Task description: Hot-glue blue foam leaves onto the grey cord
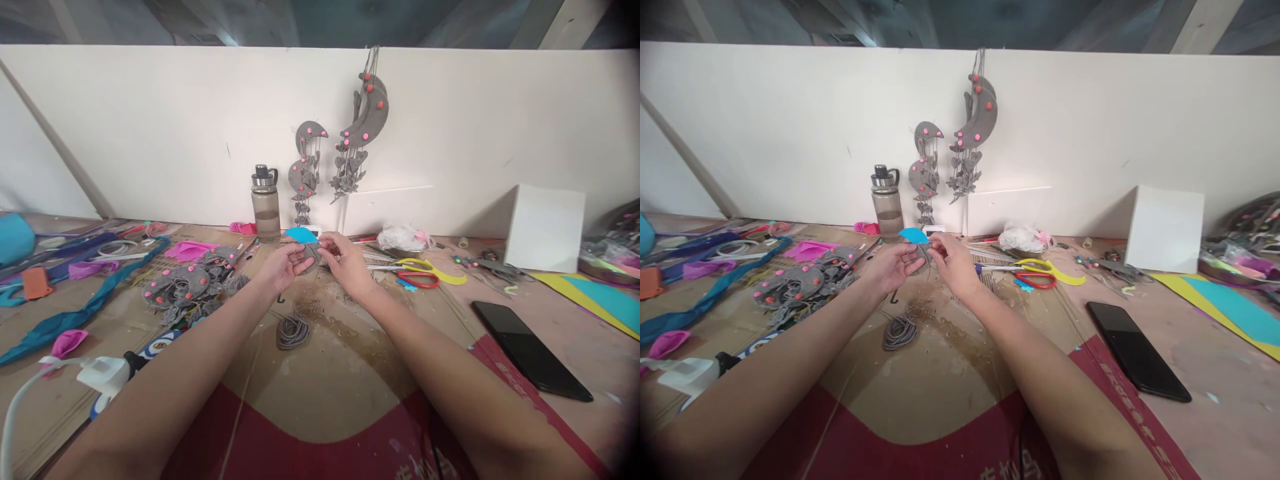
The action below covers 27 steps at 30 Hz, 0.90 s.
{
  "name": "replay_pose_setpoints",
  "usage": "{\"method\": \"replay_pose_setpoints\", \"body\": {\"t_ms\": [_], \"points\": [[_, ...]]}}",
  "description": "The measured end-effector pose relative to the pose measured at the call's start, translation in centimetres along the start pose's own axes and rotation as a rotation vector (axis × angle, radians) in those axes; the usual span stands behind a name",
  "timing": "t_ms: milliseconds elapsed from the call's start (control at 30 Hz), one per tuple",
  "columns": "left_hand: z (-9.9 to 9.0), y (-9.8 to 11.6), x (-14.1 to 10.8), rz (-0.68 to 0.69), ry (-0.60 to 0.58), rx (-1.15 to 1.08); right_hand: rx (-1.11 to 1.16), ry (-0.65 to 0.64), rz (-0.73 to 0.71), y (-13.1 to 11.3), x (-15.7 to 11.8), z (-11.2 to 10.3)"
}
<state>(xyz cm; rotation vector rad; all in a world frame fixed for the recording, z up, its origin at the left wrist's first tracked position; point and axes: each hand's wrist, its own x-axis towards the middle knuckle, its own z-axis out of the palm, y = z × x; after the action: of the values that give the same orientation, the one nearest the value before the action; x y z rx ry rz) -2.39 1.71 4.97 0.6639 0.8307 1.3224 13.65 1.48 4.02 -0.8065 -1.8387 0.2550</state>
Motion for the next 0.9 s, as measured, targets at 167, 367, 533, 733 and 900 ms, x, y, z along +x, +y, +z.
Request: {"method": "replay_pose_setpoints", "body": {"t_ms": [167,367,533,733,900], "points": [[0.13,0.12,-0.21,0.006,-0.001,0.019,0.007,-0.005,0.042,-0.02,-0.04,-0.03],[0.31,0.23,-0.52,0.031,-0.019,0.047,0.099,-0.007,0.143,0.20,-0.04,-0.03],[0.58,0.39,-0.77,0.076,-0.044,0.056,0.166,0.000,0.151,0.31,-0.06,0.07],[0.56,0.65,-0.70,0.063,-0.049,0.040,0.190,0.019,0.136,-0.25,-0.05,-0.01],[0.51,0.60,-0.61,0.050,-0.037,0.035,0.156,0.020,0.151,-0.48,-0.02,-0.12]]}}
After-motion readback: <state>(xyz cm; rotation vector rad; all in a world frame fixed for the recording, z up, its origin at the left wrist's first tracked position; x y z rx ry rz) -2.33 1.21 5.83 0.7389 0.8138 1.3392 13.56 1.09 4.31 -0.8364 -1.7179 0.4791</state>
